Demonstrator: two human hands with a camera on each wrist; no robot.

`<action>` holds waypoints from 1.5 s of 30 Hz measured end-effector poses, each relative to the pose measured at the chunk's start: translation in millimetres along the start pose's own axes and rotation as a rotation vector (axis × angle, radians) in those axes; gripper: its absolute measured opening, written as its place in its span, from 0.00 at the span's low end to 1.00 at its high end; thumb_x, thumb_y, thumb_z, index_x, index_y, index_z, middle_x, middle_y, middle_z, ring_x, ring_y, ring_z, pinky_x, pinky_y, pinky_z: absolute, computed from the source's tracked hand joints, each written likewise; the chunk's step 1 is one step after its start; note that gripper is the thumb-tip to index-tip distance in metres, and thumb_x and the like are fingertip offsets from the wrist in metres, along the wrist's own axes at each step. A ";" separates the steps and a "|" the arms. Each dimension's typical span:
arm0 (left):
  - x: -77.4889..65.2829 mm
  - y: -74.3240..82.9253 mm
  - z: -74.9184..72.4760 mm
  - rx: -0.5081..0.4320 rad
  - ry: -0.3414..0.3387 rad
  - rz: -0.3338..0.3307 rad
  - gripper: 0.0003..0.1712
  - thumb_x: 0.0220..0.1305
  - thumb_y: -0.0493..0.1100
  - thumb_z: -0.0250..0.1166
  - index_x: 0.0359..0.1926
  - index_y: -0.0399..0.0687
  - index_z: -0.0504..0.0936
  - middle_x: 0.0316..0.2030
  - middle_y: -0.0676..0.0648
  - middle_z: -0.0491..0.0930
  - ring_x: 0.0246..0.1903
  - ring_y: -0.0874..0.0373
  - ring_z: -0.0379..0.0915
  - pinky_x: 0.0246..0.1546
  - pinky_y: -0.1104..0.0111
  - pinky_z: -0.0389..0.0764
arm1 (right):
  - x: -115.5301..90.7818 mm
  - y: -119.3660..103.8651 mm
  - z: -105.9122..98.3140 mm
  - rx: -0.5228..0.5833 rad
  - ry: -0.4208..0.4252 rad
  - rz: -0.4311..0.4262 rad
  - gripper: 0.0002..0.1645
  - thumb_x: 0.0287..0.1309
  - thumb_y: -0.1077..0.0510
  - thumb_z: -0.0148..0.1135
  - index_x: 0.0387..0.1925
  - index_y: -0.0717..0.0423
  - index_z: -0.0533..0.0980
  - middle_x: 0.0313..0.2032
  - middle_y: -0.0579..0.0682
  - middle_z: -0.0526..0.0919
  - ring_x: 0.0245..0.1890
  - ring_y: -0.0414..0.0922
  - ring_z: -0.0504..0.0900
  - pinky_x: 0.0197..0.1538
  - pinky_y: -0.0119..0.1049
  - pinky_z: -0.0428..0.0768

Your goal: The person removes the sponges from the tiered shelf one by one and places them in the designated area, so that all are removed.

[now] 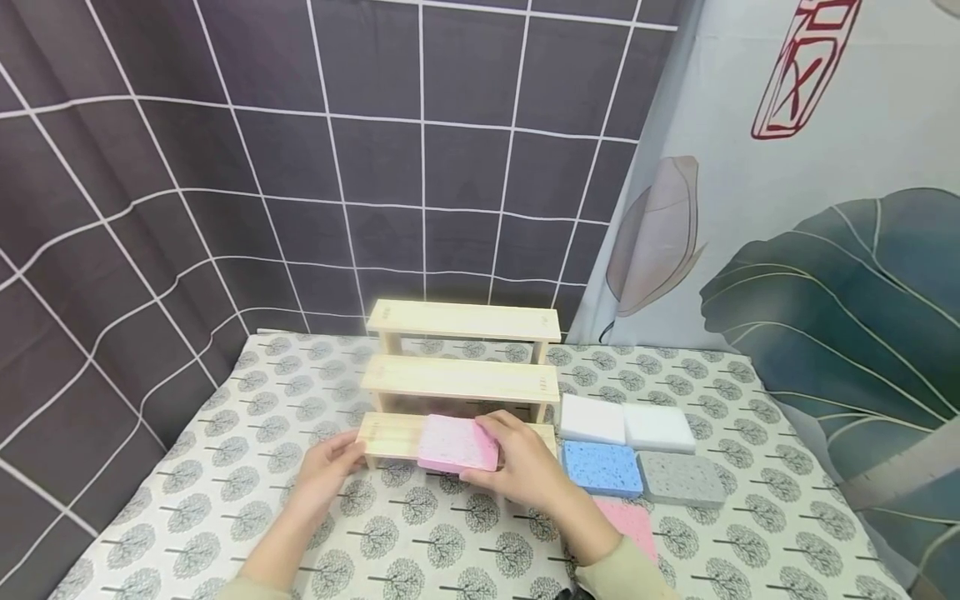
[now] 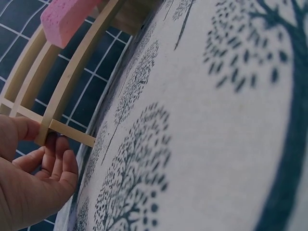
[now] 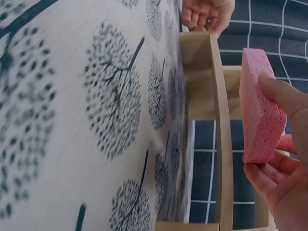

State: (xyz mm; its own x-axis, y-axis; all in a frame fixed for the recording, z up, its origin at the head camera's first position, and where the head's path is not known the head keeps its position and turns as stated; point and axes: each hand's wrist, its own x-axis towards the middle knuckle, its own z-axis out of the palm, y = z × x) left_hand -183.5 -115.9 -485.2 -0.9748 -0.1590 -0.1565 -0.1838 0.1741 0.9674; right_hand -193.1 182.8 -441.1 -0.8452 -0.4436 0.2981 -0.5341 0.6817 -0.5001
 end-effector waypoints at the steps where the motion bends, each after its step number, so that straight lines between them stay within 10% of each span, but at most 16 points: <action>1: 0.1 -0.2 -0.1 -0.001 0.001 0.001 0.24 0.72 0.38 0.59 0.64 0.30 0.74 0.50 0.37 0.83 0.46 0.51 0.81 0.51 0.62 0.84 | -1.0 0.7 -1.0 0.003 -0.001 0.007 0.48 0.43 0.43 0.81 0.62 0.65 0.75 0.56 0.51 0.81 0.53 0.50 0.81 0.59 0.50 0.81; 34: 0.5 -1.3 0.2 -0.007 -0.008 0.005 0.23 0.72 0.38 0.59 0.63 0.30 0.74 0.48 0.39 0.83 0.43 0.53 0.81 0.47 0.66 0.83 | -45.5 32.7 -29.5 -0.078 0.090 0.014 0.47 0.38 0.54 0.82 0.62 0.67 0.74 0.60 0.63 0.77 0.56 0.63 0.79 0.57 0.60 0.80; 45: -0.3 -1.0 -0.6 -0.002 -0.008 0.006 0.23 0.72 0.39 0.59 0.64 0.30 0.74 0.49 0.39 0.83 0.45 0.53 0.81 0.50 0.63 0.83 | -63.1 45.1 -42.7 -0.144 0.118 -0.015 0.48 0.35 0.54 0.84 0.61 0.68 0.75 0.54 0.55 0.81 0.49 0.52 0.83 0.51 0.53 0.85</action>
State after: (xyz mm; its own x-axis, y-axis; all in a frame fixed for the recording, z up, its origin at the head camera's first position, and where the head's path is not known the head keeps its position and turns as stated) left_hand -183.0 -116.6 -486.0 -0.9769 -0.1502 -0.1521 -0.1774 0.1730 0.9688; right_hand -164.6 266.3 -447.7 -0.8288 -0.3888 0.4025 -0.5368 0.7556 -0.3754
